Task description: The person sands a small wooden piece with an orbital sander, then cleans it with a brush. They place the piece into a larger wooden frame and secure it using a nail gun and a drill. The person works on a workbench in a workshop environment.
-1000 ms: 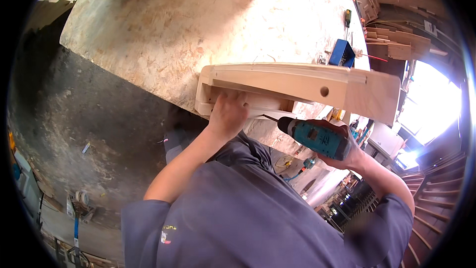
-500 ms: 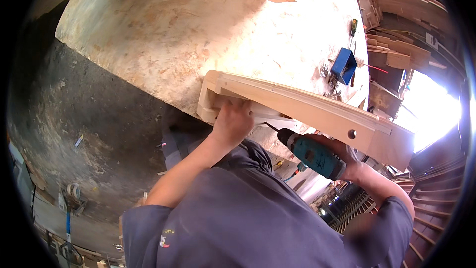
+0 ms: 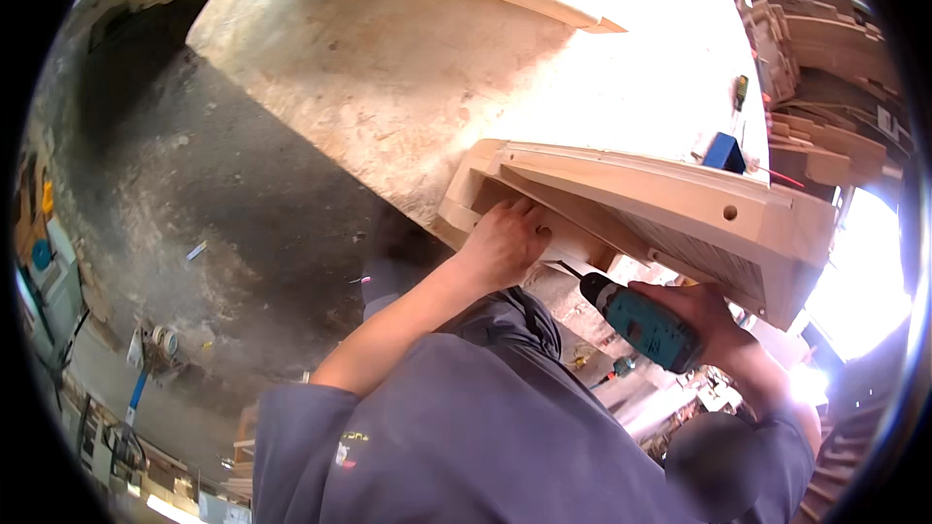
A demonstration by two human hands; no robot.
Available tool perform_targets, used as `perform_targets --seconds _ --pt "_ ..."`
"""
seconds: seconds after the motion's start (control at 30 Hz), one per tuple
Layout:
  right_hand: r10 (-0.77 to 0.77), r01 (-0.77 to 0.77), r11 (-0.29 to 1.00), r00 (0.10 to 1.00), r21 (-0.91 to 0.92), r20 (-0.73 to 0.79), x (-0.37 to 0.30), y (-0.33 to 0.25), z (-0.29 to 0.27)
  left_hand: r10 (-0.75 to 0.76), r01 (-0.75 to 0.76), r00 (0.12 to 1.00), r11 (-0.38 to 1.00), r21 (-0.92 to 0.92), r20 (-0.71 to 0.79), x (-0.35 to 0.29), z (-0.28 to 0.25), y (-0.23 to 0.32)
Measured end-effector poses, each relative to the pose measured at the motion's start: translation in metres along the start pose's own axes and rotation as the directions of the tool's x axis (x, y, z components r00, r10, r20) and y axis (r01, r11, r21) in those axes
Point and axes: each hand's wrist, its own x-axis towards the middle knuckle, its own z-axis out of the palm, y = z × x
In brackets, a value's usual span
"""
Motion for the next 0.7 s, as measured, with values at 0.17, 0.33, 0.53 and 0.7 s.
perform_targets --seconds 0.17,0.33,0.53,0.7 --pt "-0.086 0.087 0.994 0.996 -0.06 0.011 -0.004 0.002 -0.007 -0.258 0.191 0.964 0.849 -0.492 -0.07 -0.013 -0.038 0.019" --pt "-0.073 0.07 0.995 0.997 -0.073 -0.036 -0.012 0.008 0.003 -0.676 0.336 0.737 0.357 -0.872 0.008 -0.059 -0.053 0.022" --pt "-0.064 0.066 0.998 0.988 0.011 -0.143 -0.021 0.02 0.019 -0.764 0.316 0.611 -0.003 -0.949 0.206 -0.077 -0.06 0.022" --pt "0.022 -0.011 0.997 0.988 0.072 -0.155 -0.023 0.015 0.026 -0.772 0.324 0.636 0.26 -0.91 0.007 -0.075 -0.063 0.006"
